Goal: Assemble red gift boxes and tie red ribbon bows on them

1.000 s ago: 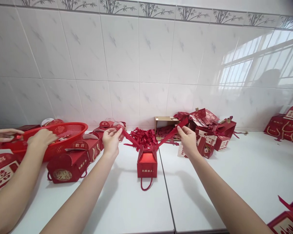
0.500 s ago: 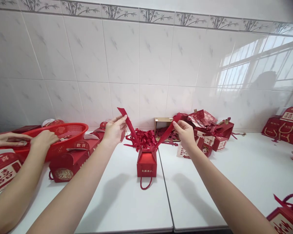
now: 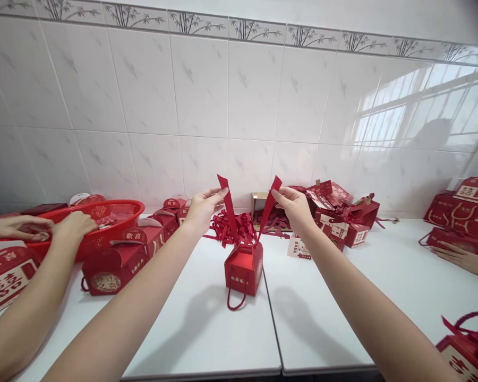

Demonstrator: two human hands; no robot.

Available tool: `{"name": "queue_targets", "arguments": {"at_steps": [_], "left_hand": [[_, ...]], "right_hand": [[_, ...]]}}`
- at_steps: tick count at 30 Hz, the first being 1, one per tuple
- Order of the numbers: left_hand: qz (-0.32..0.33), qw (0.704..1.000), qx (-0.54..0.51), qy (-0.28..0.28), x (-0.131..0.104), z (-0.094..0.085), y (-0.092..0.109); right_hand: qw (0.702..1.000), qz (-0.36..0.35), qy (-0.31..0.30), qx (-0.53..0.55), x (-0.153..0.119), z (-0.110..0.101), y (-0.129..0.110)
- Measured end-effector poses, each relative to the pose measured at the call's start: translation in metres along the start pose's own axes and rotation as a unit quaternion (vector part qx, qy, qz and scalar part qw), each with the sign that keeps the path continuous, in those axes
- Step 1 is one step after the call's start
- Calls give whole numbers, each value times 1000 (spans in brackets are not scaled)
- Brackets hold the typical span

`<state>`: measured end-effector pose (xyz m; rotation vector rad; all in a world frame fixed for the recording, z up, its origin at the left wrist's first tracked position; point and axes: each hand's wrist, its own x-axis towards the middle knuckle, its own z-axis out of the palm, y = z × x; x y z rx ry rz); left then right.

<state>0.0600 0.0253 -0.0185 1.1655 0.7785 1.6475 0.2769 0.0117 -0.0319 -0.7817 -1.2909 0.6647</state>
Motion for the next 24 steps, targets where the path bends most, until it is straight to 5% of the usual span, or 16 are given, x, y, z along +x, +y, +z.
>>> {"name": "queue_targets", "arguments": {"at_steps": [15, 24], "left_hand": [[39, 999, 13, -34, -20, 1, 31], [2, 999, 28, -28, -30, -2, 19]], "right_hand": [[1000, -1, 5, -26, -15, -8, -28], [998, 18, -7, -52, -26, -6, -25]]}}
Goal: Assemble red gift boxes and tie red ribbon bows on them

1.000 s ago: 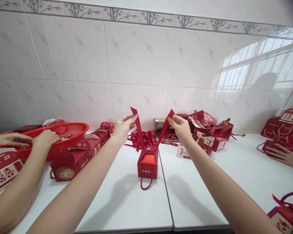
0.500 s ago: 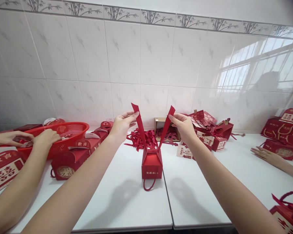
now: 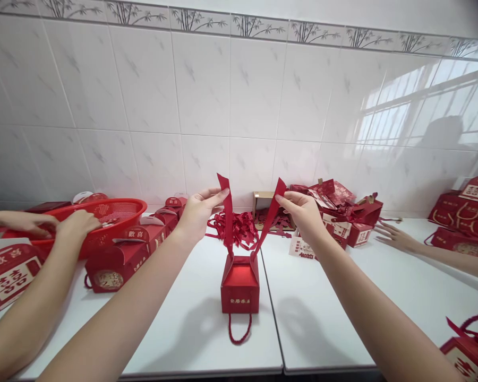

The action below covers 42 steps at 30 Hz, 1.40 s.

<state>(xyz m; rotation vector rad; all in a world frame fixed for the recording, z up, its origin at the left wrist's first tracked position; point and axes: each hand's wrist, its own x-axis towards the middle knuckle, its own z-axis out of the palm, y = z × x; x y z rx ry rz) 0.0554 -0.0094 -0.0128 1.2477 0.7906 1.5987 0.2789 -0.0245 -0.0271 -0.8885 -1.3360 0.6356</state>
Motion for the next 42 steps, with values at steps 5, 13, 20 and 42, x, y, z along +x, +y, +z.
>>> {"name": "queue_targets", "arguments": {"at_steps": [5, 13, 20, 42], "left_hand": [[-6, 1000, -5, 8, -1, -2, -2], [3, 1000, -20, -12, -4, 0, 2], [-5, 999, -16, -39, -9, 5, 5], [4, 968, 206, -140, -21, 10, -4]], "right_hand": [[1000, 0, -3, 11, 2, -5, 2], [998, -13, -39, 55, 0, 3, 3], [993, -3, -53, 107, -2, 13, 1], [967, -13, -232, 102, -19, 43, 7]]}}
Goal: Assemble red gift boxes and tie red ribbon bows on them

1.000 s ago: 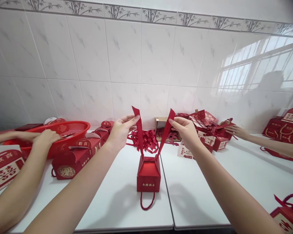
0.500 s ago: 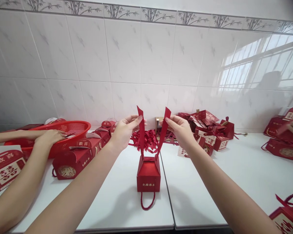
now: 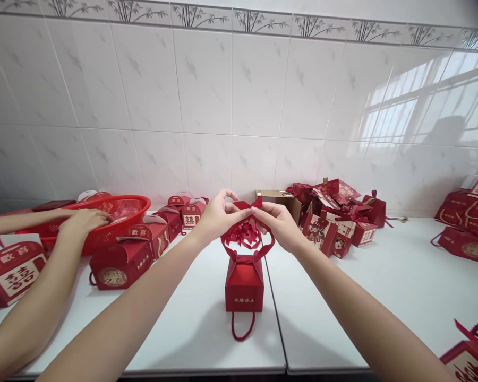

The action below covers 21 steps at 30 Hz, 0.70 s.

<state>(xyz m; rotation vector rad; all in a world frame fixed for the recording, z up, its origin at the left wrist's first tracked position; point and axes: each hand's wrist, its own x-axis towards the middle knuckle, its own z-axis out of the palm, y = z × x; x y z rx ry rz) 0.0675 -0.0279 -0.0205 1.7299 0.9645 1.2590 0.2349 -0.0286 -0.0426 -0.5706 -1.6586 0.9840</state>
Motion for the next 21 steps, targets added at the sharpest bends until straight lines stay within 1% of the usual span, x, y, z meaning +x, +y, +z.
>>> {"name": "queue_targets", "arguments": {"at_steps": [3, 6, 8, 9, 10, 11, 13, 14, 15, 16, 17, 18, 19, 21], "left_hand": [[-66, 995, -44, -61, 0, -5, -1], [-99, 987, -78, -96, 0, -11, -2], [-112, 983, -102, -102, 0, -15, -3], [-118, 981, -114, -104, 0, -16, -5], [-124, 979, -125, -105, 0, -17, -6], [-128, 977, -134, -105, 1, -18, -7], [-131, 975, -145, -107, 1, -18, -8], [-130, 975, -147, -107, 1, -17, -8], [-125, 975, -148, -105, 1, -17, -8], [-118, 977, -145, -101, 0, -16, -8], [-108, 980, -140, -92, -1, -15, -8], [-95, 983, -133, -79, -2, -14, -9], [-82, 986, -128, -62, -4, -13, -9], [-33, 996, -79, -13, -10, -11, -11]], "right_hand": [[1000, -11, -6, -22, 0, -1, 10], [999, -26, -9, -41, -2, -4, 18], [994, -63, -15, -88, -5, -8, 21], [985, -102, -21, -139, -6, -11, 23], [965, -153, -28, -209, -7, -13, 23], [934, -207, -35, -289, -7, -16, 24], [850, -294, -38, -435, -9, -19, 25], [817, -315, -33, -481, -9, -20, 26], [793, -326, -28, -514, -9, -20, 26], [778, -330, -24, -534, -10, -20, 27], [772, -331, -19, -542, -10, -19, 28], [775, -327, -13, -541, -11, -17, 28], [784, -322, -4, -530, -13, -15, 29], [817, -308, 30, -488, -16, -11, 30]]}}
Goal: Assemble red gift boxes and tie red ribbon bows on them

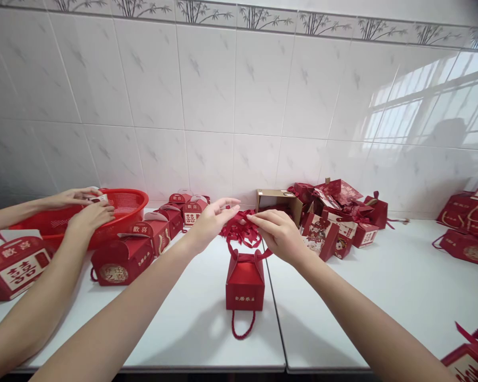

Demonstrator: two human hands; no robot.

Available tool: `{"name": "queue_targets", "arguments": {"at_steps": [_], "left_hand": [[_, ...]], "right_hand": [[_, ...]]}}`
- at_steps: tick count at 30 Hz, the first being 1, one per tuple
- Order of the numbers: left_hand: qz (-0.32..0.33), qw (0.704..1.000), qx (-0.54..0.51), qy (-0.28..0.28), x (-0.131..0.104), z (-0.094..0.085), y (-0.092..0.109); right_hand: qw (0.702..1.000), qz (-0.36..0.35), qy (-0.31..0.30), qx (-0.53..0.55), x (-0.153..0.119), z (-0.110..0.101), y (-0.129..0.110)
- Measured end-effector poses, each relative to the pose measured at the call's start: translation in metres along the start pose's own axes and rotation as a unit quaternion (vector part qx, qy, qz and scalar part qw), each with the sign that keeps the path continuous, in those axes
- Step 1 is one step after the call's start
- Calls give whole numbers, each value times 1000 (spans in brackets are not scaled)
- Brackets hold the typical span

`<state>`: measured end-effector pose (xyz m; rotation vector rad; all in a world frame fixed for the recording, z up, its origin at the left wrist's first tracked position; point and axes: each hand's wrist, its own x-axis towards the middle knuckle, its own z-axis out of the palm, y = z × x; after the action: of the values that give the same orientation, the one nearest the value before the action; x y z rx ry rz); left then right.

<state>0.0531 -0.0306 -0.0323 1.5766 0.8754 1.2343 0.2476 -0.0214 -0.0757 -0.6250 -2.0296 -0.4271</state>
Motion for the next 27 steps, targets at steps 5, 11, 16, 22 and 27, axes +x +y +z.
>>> {"name": "queue_targets", "arguments": {"at_steps": [5, 11, 16, 22, 27], "left_hand": [[168, 929, 299, 143, -19, -11, -12], [70, 892, 419, 155, -44, -62, -53], [-6, 896, 428, 120, -66, -98, -101], [-1, 910, 400, 110, -66, -90, -117], [22, 944, 322, 76, -50, -44, -108]], "right_hand": [[977, 210, 43, 12, -20, -7, -3], [940, 329, -65, -66, -81, -32, 16], [895, 405, -153, -109, -135, -43, 30], [896, 412, -138, -93, -139, -33, 31], [912, 386, -136, 37, -110, -7, 10]]}}
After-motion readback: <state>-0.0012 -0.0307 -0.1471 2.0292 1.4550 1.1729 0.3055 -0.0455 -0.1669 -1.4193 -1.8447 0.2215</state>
